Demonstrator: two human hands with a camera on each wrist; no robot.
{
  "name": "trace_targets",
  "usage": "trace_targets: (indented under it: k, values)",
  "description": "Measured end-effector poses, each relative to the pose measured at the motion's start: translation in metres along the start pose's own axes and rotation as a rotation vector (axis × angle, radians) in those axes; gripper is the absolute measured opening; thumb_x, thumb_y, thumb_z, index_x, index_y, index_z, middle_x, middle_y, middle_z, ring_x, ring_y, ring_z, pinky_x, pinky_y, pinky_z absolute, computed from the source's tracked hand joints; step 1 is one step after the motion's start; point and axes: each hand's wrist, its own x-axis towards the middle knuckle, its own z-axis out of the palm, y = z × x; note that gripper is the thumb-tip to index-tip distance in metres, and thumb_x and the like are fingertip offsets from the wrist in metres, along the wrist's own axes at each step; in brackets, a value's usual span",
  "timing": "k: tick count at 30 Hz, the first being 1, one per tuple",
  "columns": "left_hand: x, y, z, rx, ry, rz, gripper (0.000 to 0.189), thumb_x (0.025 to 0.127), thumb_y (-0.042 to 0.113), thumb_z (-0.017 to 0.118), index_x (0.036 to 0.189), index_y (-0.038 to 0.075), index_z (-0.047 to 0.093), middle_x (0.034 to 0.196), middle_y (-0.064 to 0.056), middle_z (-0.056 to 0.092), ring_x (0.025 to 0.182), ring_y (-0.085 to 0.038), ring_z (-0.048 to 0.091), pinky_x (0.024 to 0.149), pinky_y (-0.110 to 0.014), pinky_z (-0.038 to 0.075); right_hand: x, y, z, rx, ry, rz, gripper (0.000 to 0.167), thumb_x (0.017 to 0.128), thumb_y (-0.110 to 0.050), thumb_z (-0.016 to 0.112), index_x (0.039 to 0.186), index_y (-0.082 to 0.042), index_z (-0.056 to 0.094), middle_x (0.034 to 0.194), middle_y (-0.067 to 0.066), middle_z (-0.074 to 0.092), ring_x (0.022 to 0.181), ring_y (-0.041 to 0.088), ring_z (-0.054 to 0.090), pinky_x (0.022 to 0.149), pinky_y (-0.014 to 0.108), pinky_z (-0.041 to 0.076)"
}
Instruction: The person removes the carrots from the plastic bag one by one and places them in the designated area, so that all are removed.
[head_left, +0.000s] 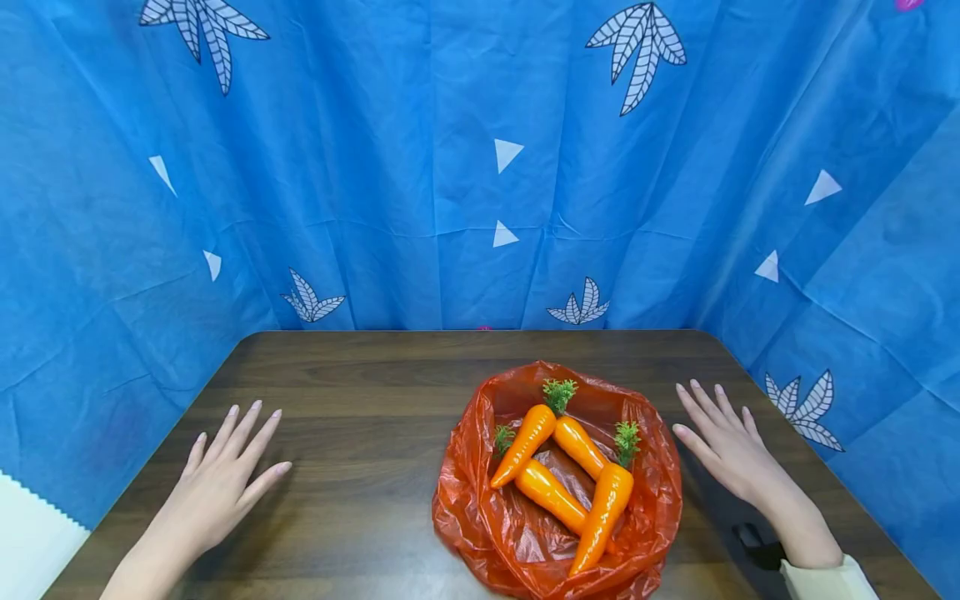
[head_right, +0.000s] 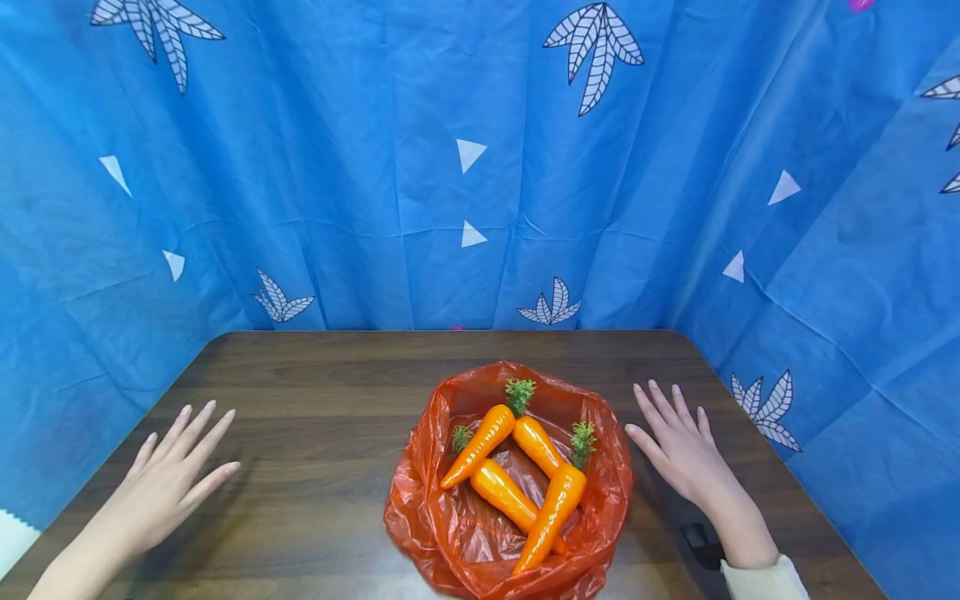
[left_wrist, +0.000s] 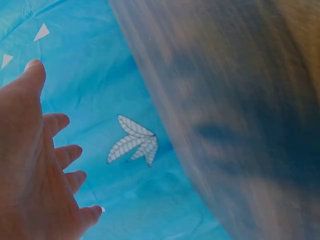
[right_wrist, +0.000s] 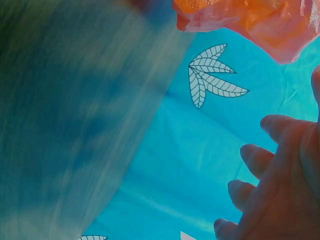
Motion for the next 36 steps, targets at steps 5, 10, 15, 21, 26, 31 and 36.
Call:
trace_targets:
  k: [5, 10, 15, 21, 26, 31, 36]
  values:
    - [0.013, 0.009, -0.005, -0.002, 0.004, 0.019, 0.074, 0.093, 0.041, 0.055, 0.151, 0.018, 0.016, 0.153, -0.017, 0.015, 0.139, -0.031, -0.002, 0.104, -0.06, -0.006, 0.002, -0.003, -0.002, -0.008, 0.002, -0.006, 0.066, 0.099, -0.039, 0.04, 0.151, -0.01, 0.011, 0.151, 0.025, 0.007, 0.134, 0.045, -0.01, 0.097, 0.06, -0.02]
    - [0.027, 0.021, -0.006, -0.021, 0.004, 0.057, 0.072, 0.094, 0.042, 0.052, 0.152, 0.02, 0.015, 0.153, -0.016, 0.015, 0.139, -0.032, 0.0, 0.104, -0.061, -0.003, 0.002, -0.007, -0.003, -0.008, 0.011, -0.027, 0.066, 0.1, -0.039, 0.04, 0.151, -0.012, 0.01, 0.151, 0.024, 0.007, 0.135, 0.044, -0.011, 0.098, 0.06, -0.019]
    - [0.038, 0.034, -0.008, -0.039, 0.012, 0.081, 0.071, 0.095, 0.042, 0.051, 0.152, 0.021, 0.014, 0.153, -0.015, 0.014, 0.139, -0.031, 0.001, 0.104, -0.061, -0.002, 0.001, -0.011, -0.004, -0.011, 0.016, -0.039, 0.066, 0.099, -0.039, 0.041, 0.151, -0.013, 0.009, 0.152, 0.023, 0.007, 0.135, 0.043, -0.011, 0.098, 0.059, -0.019]
    - [0.055, 0.059, -0.012, -0.076, 0.007, 0.121, 0.07, 0.095, 0.043, 0.05, 0.152, 0.019, 0.016, 0.153, -0.014, 0.015, 0.139, -0.033, 0.006, 0.105, -0.059, 0.002, 0.0, -0.02, -0.008, 0.016, 0.013, -0.049, 0.068, 0.099, -0.039, 0.043, 0.151, -0.012, 0.009, 0.152, 0.024, 0.006, 0.135, 0.044, -0.009, 0.099, 0.062, -0.014]
    - [0.064, 0.082, -0.014, -0.11, -0.018, 0.153, 0.07, 0.095, 0.046, 0.049, 0.151, 0.018, 0.017, 0.154, -0.011, 0.014, 0.139, -0.03, 0.005, 0.106, -0.058, 0.005, 0.002, -0.03, -0.011, 0.053, 0.0, -0.053, 0.07, 0.097, -0.039, 0.045, 0.151, -0.012, 0.01, 0.152, 0.024, 0.006, 0.135, 0.044, -0.008, 0.1, 0.065, -0.007]
    - [0.072, 0.106, -0.016, -0.129, -0.018, 0.195, 0.072, 0.094, 0.048, 0.05, 0.151, 0.017, 0.019, 0.154, -0.008, 0.013, 0.14, -0.026, 0.006, 0.107, -0.057, 0.009, 0.005, -0.038, -0.013, 0.084, -0.035, -0.048, 0.072, 0.096, -0.041, 0.048, 0.151, -0.012, 0.012, 0.152, 0.024, 0.007, 0.135, 0.045, -0.004, 0.1, 0.067, -0.001]
    - [0.08, 0.128, -0.015, -0.145, 0.011, 0.263, 0.073, 0.093, 0.049, 0.05, 0.15, 0.014, 0.02, 0.154, -0.009, 0.015, 0.139, -0.025, 0.009, 0.107, -0.053, 0.013, 0.008, -0.043, -0.013, 0.094, -0.065, -0.04, 0.073, 0.095, -0.042, 0.05, 0.151, -0.011, 0.015, 0.151, 0.024, 0.008, 0.135, 0.045, 0.0, 0.098, 0.07, 0.006]
